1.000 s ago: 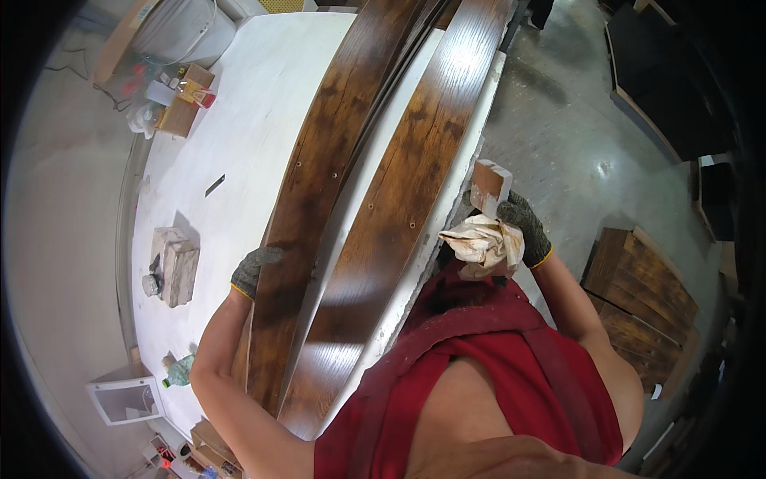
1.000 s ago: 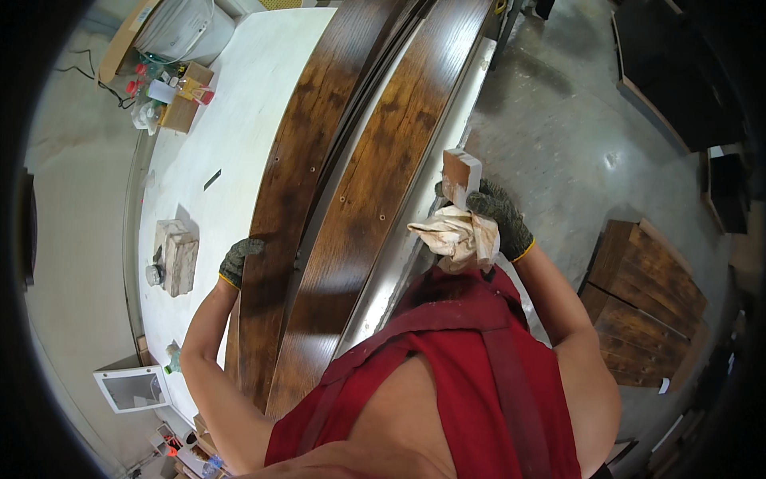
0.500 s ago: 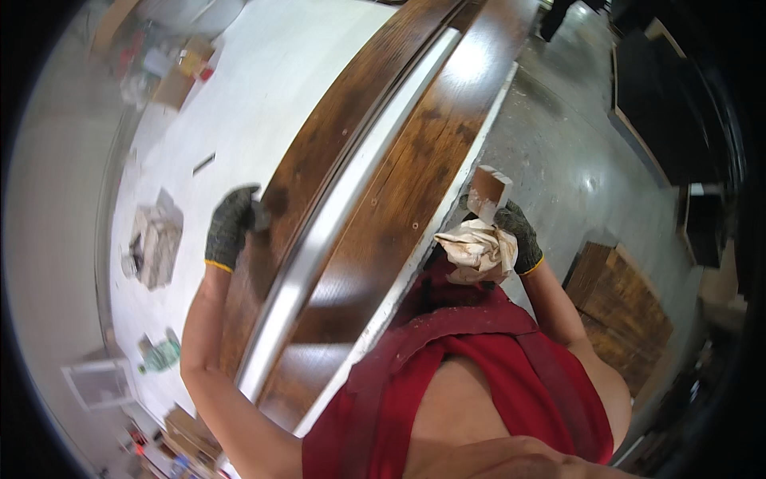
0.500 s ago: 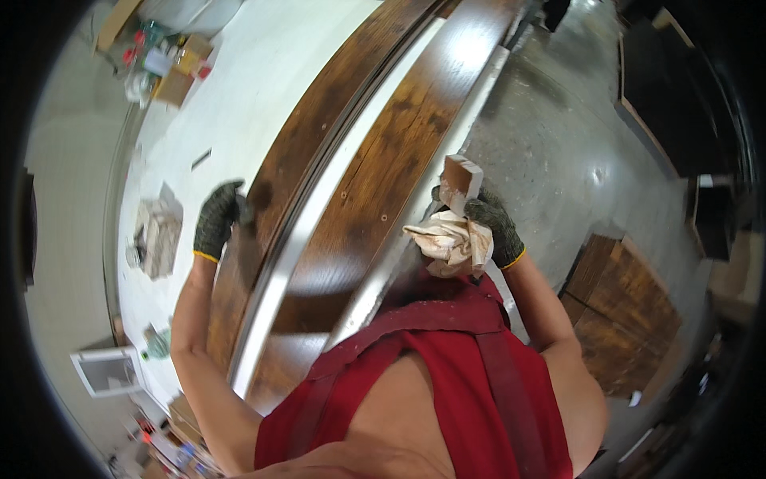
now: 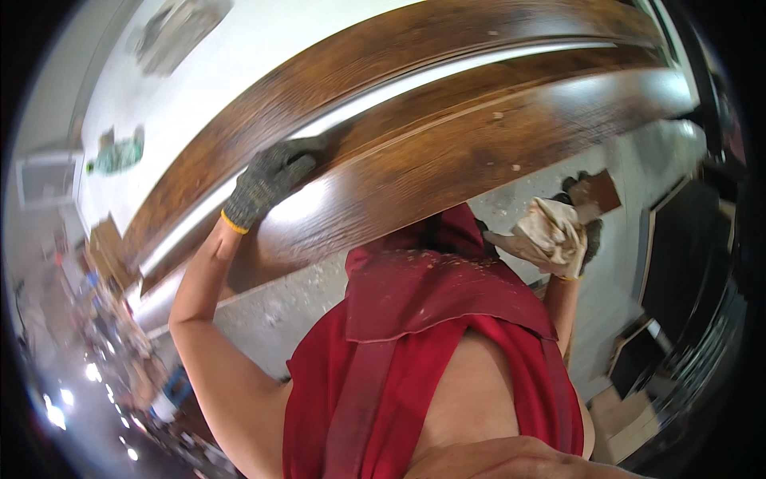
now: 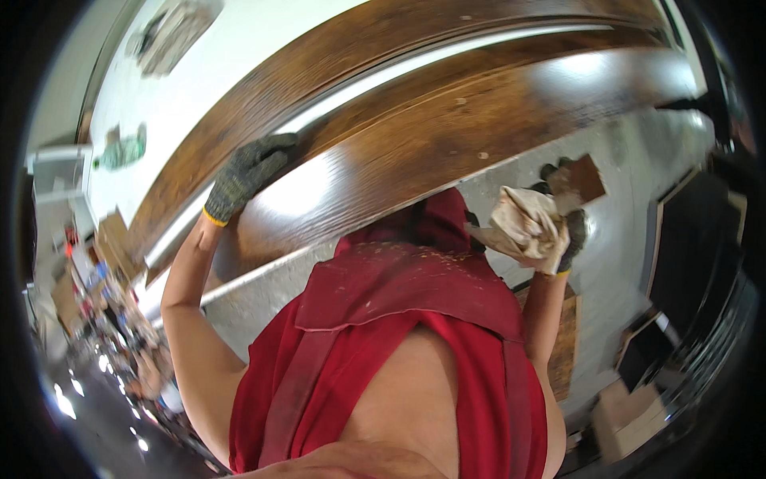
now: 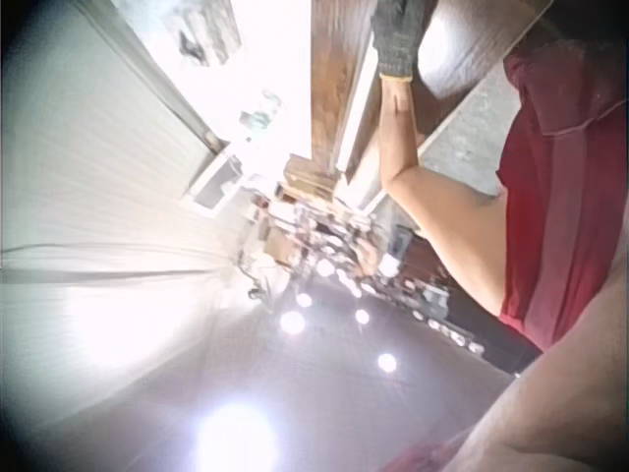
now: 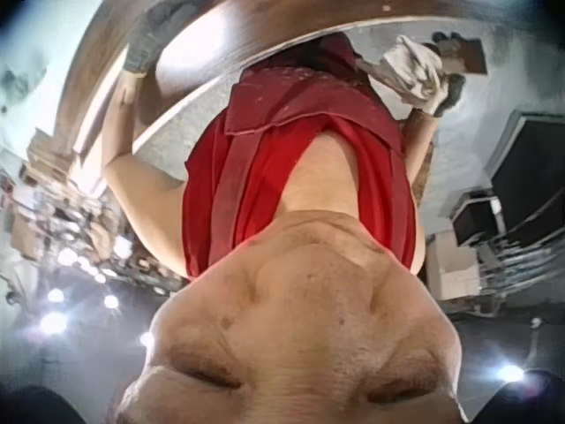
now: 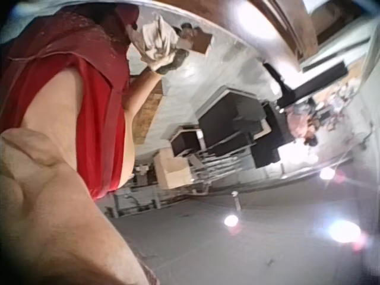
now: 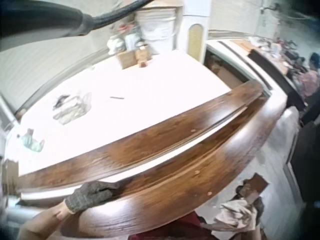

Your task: The person polishes several wooden slats by hand using a white sponge and a cloth, then applies a substance from a container to the edge of a slat using a small tool.

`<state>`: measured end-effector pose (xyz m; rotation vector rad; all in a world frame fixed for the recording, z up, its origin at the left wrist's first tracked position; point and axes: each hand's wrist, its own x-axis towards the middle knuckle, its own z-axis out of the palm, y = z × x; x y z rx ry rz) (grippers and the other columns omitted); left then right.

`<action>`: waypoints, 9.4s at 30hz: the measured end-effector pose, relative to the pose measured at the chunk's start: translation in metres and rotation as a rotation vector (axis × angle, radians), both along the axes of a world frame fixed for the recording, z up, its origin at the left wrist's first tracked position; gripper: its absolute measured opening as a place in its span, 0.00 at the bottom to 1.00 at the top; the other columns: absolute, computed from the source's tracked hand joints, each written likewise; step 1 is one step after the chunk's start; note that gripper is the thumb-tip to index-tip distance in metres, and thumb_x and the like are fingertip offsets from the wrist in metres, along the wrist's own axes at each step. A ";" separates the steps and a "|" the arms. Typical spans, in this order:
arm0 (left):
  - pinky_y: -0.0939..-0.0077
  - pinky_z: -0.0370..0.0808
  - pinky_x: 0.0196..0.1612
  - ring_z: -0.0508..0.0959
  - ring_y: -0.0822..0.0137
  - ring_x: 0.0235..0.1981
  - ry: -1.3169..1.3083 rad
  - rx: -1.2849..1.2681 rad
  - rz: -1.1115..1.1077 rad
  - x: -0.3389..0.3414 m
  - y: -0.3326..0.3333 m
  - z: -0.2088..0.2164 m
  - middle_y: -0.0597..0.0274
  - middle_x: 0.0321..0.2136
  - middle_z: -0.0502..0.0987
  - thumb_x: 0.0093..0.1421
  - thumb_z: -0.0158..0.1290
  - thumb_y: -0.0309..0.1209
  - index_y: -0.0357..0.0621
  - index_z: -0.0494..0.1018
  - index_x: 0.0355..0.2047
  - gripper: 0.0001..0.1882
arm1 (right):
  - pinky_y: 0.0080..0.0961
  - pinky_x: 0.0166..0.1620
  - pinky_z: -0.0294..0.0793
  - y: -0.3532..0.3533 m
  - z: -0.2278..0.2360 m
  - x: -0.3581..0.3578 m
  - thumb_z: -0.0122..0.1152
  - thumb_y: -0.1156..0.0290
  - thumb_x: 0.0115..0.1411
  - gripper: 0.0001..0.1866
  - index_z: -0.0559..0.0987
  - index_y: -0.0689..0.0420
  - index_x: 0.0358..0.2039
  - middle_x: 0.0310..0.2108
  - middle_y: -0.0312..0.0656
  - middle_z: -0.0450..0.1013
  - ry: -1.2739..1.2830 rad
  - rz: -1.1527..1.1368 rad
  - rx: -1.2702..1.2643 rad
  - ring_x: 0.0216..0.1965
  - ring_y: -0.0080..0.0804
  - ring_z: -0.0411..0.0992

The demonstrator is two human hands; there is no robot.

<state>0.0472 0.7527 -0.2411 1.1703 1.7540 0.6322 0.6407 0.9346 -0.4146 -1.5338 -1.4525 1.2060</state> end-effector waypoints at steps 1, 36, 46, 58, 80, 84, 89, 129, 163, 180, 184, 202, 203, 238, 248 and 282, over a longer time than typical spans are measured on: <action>0.69 0.72 0.57 0.76 0.60 0.54 0.011 -0.040 0.023 -0.003 -0.011 -0.003 0.50 0.52 0.77 0.67 0.52 0.33 0.40 0.73 0.55 0.19 | 0.29 0.47 0.76 0.004 0.007 0.001 0.54 0.71 0.65 0.18 0.71 0.63 0.54 0.48 0.46 0.73 -0.021 -0.005 -0.007 0.46 0.34 0.74; 0.73 0.72 0.56 0.77 0.67 0.53 0.358 0.203 0.664 0.036 -0.120 0.011 0.59 0.50 0.79 0.66 0.52 0.29 0.42 0.76 0.53 0.16 | 0.38 0.54 0.69 0.040 0.256 -0.277 0.72 0.49 0.47 0.42 0.72 0.50 0.61 0.55 0.43 0.73 -0.698 1.544 0.683 0.51 0.41 0.73; 0.62 0.71 0.61 0.74 0.58 0.58 0.436 -0.210 0.146 -0.010 -0.097 0.009 0.60 0.56 0.75 0.62 0.58 0.41 0.54 0.71 0.59 0.25 | 0.44 0.62 0.63 0.110 0.258 -0.271 0.71 0.47 0.48 0.43 0.71 0.56 0.61 0.59 0.47 0.70 -0.329 1.585 0.306 0.59 0.50 0.68; 0.61 0.62 0.67 0.66 0.53 0.64 0.237 -0.280 -0.191 -0.045 -0.048 -0.049 0.52 0.64 0.66 0.59 0.59 0.51 0.54 0.62 0.66 0.38 | 0.34 0.68 0.57 0.164 0.176 -0.325 0.60 0.50 0.62 0.34 0.68 0.53 0.64 0.64 0.49 0.65 -0.913 1.666 -0.116 0.65 0.42 0.62; 0.63 0.70 0.60 0.75 0.54 0.56 -0.125 -0.360 -0.068 -0.034 -0.052 -0.030 0.47 0.52 0.77 0.56 0.64 0.45 0.49 0.70 0.61 0.34 | 0.33 0.59 0.69 0.177 0.154 -0.332 0.63 0.51 0.61 0.32 0.70 0.48 0.64 0.56 0.45 0.73 -0.646 1.777 -0.487 0.56 0.36 0.71; 0.63 0.71 0.59 0.75 0.55 0.56 -0.209 -0.362 0.012 -0.029 -0.051 -0.033 0.48 0.52 0.77 0.56 0.64 0.45 0.46 0.70 0.60 0.34 | 0.33 0.59 0.70 0.174 0.154 -0.328 0.63 0.53 0.61 0.31 0.72 0.49 0.62 0.56 0.45 0.74 -0.656 1.705 -0.542 0.56 0.36 0.71; 0.65 0.74 0.56 0.79 0.57 0.51 -0.100 -0.303 -0.006 -0.026 -0.050 -0.026 0.51 0.51 0.78 0.61 0.59 0.44 0.47 0.71 0.59 0.28 | 0.34 0.58 0.71 0.177 0.145 -0.319 0.64 0.55 0.60 0.29 0.73 0.51 0.61 0.54 0.48 0.75 -0.650 1.766 -0.268 0.54 0.39 0.74; 0.64 0.72 0.54 0.79 0.59 0.49 0.538 -0.012 0.097 -0.077 0.024 0.017 0.62 0.46 0.81 0.59 0.58 0.47 0.52 0.78 0.50 0.22 | 0.29 0.50 0.75 0.278 0.170 -0.344 0.76 0.69 0.49 0.30 0.76 0.67 0.51 0.43 0.48 0.77 -0.806 1.473 0.191 0.42 0.38 0.75; 0.56 0.67 0.58 0.72 0.52 0.49 0.875 0.159 -0.207 -0.064 0.047 -0.019 0.48 0.52 0.71 0.38 0.71 0.50 0.42 0.58 0.65 0.57 | 0.44 0.66 0.60 0.243 0.162 -0.317 0.81 0.63 0.29 0.64 0.56 0.58 0.68 0.63 0.55 0.62 -0.880 1.531 0.924 0.62 0.53 0.62; 0.51 0.68 0.54 0.72 0.46 0.48 0.998 0.112 -0.188 -0.034 -0.003 -0.029 0.46 0.49 0.70 0.29 0.72 0.39 0.45 0.48 0.70 0.68 | 0.44 0.62 0.61 0.218 0.160 -0.335 0.78 0.52 0.39 0.65 0.46 0.42 0.73 0.63 0.51 0.61 -1.027 1.575 0.971 0.60 0.47 0.64; 0.52 0.68 0.55 0.71 0.46 0.49 0.993 0.119 -0.220 -0.033 0.000 -0.026 0.45 0.50 0.69 0.26 0.74 0.41 0.45 0.47 0.70 0.71 | 0.43 0.63 0.61 0.227 0.155 -0.338 0.79 0.52 0.37 0.68 0.44 0.41 0.73 0.64 0.51 0.60 -1.020 1.608 0.974 0.61 0.48 0.63; 0.50 0.68 0.55 0.71 0.42 0.50 1.007 0.003 -0.213 -0.035 0.012 -0.025 0.41 0.50 0.69 0.27 0.75 0.43 0.42 0.42 0.71 0.74 | 0.44 0.68 0.54 0.234 0.158 -0.335 0.78 0.54 0.37 0.67 0.44 0.39 0.73 0.69 0.50 0.53 -1.060 1.567 0.931 0.68 0.49 0.54; 0.49 0.67 0.56 0.70 0.41 0.51 1.010 0.067 -0.222 -0.038 0.007 -0.029 0.41 0.51 0.68 0.28 0.75 0.43 0.41 0.43 0.70 0.72 | 0.43 0.69 0.53 0.231 0.161 -0.337 0.78 0.54 0.37 0.67 0.44 0.39 0.73 0.70 0.50 0.52 -1.097 1.551 0.946 0.69 0.48 0.52; 0.67 0.74 0.51 0.74 0.60 0.51 -0.084 0.420 0.344 0.155 -0.001 0.020 0.55 0.48 0.75 0.48 0.69 0.32 0.43 0.71 0.54 0.32 | 0.38 0.62 0.66 0.050 0.156 -0.186 0.65 0.55 0.56 0.33 0.72 0.50 0.61 0.58 0.43 0.71 -0.218 0.813 0.589 0.59 0.42 0.69; 0.58 0.66 0.62 0.73 0.52 0.57 0.068 0.620 0.551 0.125 -0.003 -0.010 0.42 0.54 0.74 0.68 0.42 0.47 0.27 0.64 0.56 0.32 | 0.50 0.61 0.68 -0.045 0.152 -0.252 0.49 0.47 0.64 0.21 0.73 0.37 0.55 0.62 0.44 0.63 -0.183 0.969 1.088 0.65 0.43 0.61; 0.39 0.54 0.68 0.69 0.40 0.56 -1.659 1.472 0.936 0.150 -0.091 0.009 0.41 0.51 0.73 0.63 0.50 0.54 0.35 0.66 0.58 0.36 | 0.53 0.66 0.54 -0.056 0.188 -0.324 0.67 0.53 0.53 0.27 0.79 0.41 0.55 0.64 0.50 0.63 -0.132 1.728 1.085 0.65 0.56 0.59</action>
